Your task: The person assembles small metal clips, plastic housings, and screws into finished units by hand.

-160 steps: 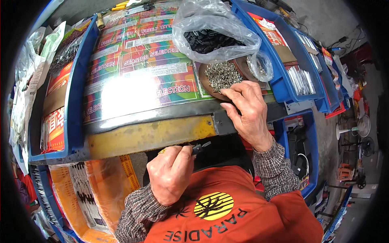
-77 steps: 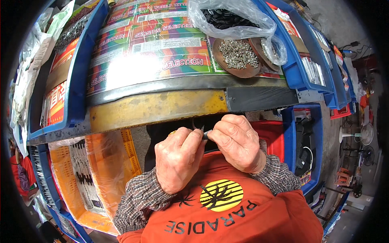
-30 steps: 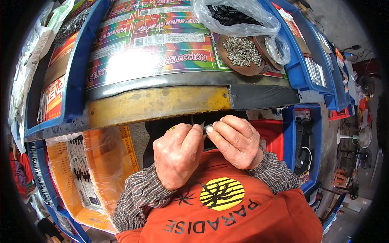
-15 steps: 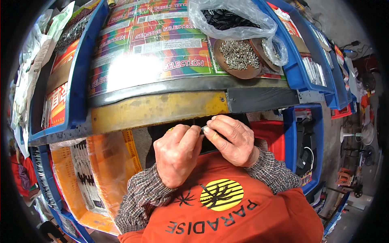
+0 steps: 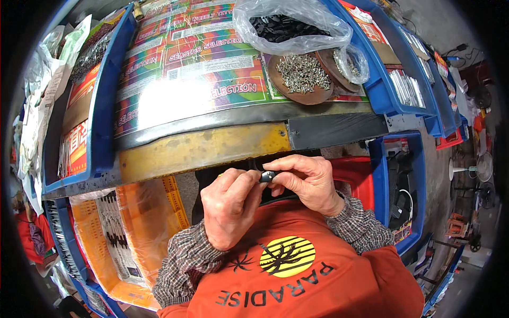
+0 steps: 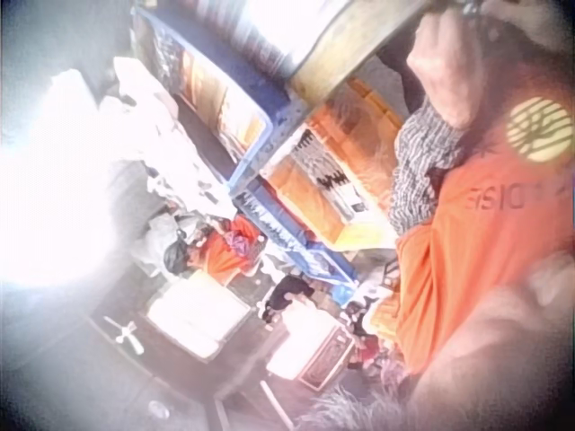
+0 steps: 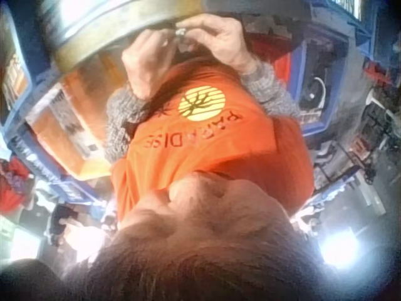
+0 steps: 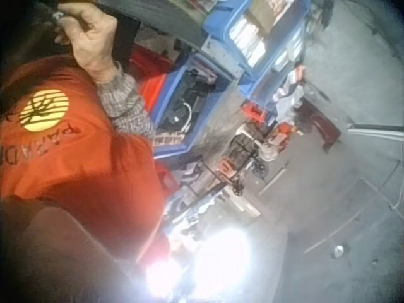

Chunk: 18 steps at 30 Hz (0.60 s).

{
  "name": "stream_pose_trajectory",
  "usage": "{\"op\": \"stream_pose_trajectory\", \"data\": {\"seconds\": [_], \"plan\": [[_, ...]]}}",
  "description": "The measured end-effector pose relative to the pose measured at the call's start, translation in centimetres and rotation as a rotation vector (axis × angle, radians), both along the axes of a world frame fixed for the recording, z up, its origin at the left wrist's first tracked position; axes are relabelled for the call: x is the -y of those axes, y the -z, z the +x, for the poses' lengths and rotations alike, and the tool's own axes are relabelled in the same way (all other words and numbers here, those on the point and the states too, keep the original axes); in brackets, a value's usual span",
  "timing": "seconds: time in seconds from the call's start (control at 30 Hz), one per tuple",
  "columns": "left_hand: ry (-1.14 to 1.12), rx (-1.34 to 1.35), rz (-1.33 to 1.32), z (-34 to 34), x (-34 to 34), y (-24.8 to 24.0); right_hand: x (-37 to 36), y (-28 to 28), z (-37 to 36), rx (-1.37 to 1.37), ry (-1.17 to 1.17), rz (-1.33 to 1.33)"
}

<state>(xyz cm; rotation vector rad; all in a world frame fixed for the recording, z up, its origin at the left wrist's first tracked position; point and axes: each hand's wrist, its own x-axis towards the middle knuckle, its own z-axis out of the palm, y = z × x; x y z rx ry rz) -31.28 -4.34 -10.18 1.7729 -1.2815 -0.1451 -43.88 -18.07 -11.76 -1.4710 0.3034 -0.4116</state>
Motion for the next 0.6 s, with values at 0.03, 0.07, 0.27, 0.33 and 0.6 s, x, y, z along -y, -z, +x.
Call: {"op": "stream_pose_trajectory", "data": {"seconds": [0.03, 0.07, 0.27, 0.33, 0.6], "plan": [[-0.013, 0.006, -0.016, -0.2, 0.0, 0.0, -0.1, 0.0, 0.0, 0.001, -0.001, 0.0], [-0.026, 0.012, -0.031, -0.3, 0.0, 0.0, -0.3, 0.0, 0.1, 0.027, 0.033, -0.091], [0.086, -0.013, -0.048, 0.3, -0.1, 0.4, 0.4, 0.7, -0.5, 0.057, -0.02, 0.086], [0.098, -0.019, -0.041, 0.5, -0.2, 0.3, 0.5, 0.8, -0.5, 0.052, -0.066, 0.251], [0.084, -0.033, -0.001, 0.5, -0.4, 0.6, 0.5, 1.5, 0.0, 0.043, -0.072, 0.259]]}}
